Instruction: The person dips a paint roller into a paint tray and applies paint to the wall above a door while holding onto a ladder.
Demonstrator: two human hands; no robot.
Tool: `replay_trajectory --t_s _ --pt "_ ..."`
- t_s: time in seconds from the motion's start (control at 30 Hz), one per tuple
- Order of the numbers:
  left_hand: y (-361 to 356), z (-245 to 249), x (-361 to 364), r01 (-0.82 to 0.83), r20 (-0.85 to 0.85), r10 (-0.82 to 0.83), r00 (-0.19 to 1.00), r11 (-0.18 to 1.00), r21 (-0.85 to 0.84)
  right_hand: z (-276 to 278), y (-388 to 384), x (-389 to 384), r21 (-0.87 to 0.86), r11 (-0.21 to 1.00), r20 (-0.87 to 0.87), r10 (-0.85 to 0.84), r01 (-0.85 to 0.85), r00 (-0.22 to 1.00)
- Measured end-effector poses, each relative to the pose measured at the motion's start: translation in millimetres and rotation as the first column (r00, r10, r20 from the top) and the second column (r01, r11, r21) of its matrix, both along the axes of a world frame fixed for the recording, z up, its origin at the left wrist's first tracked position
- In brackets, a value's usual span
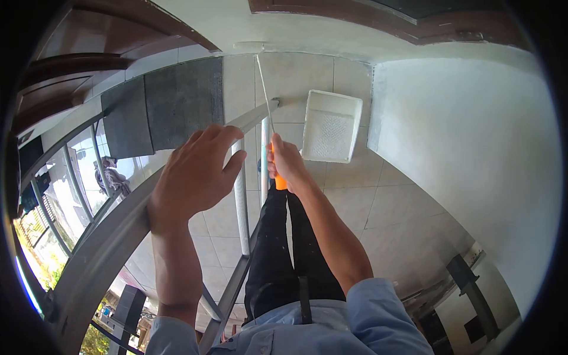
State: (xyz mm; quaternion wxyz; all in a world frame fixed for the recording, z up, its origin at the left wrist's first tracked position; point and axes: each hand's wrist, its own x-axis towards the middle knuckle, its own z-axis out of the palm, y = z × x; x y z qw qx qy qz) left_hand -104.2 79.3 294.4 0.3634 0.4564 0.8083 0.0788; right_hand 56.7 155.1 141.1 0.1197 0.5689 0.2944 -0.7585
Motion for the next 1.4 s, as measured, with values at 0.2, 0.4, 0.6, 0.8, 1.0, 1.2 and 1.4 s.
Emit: replay_trajectory --t_s 0.2,0.4,0.6,0.8,1.0,1.2,1.4 --pt "1.1 1.8 0.4 -0.002 0.013 0.002 1.0 1.0 0.009 53.8 -11.9 -3.7 -0.011 0.996 -0.022 -0.093 0.093 0.995" --pt "0.0 1.5 1.7 -0.029 -0.018 0.03 0.999 0.999 0.036 91.5 -20.1 25.6 -0.016 0.994 0.027 -0.112 0.113 0.993" --pt "1.2 0.9 0.3 -0.014 -0.006 0.014 1.0 1.0 0.025 29.9 -7.2 -7.0 -0.017 0.996 -0.06 -0.084 0.083 0.995" --pt "-0.1 2.5 1.0 -0.034 0.004 0.034 0.999 0.998 0.048 92.7 -22.1 27.9 -0.039 0.994 -0.023 -0.107 0.106 0.994" --pt "2.6 0.9 1.3 -0.038 -0.007 0.038 0.999 0.999 0.033 86.8 -14.5 35.6 -0.016 0.998 -0.009 -0.064 0.064 0.998" --pt "3.6 2.5 0.0 -0.041 0.011 0.041 0.999 0.999 0.003 75.4 -9.5 15.9 -0.02 0.997 -0.056 -0.081 0.08 0.995" --pt "1.4 -0.3 1.6 -0.053 -0.019 0.055 0.998 0.997 0.063 150.9 -20.5 66.9 -0.02 0.997 -0.06 -0.071 0.07 0.996"
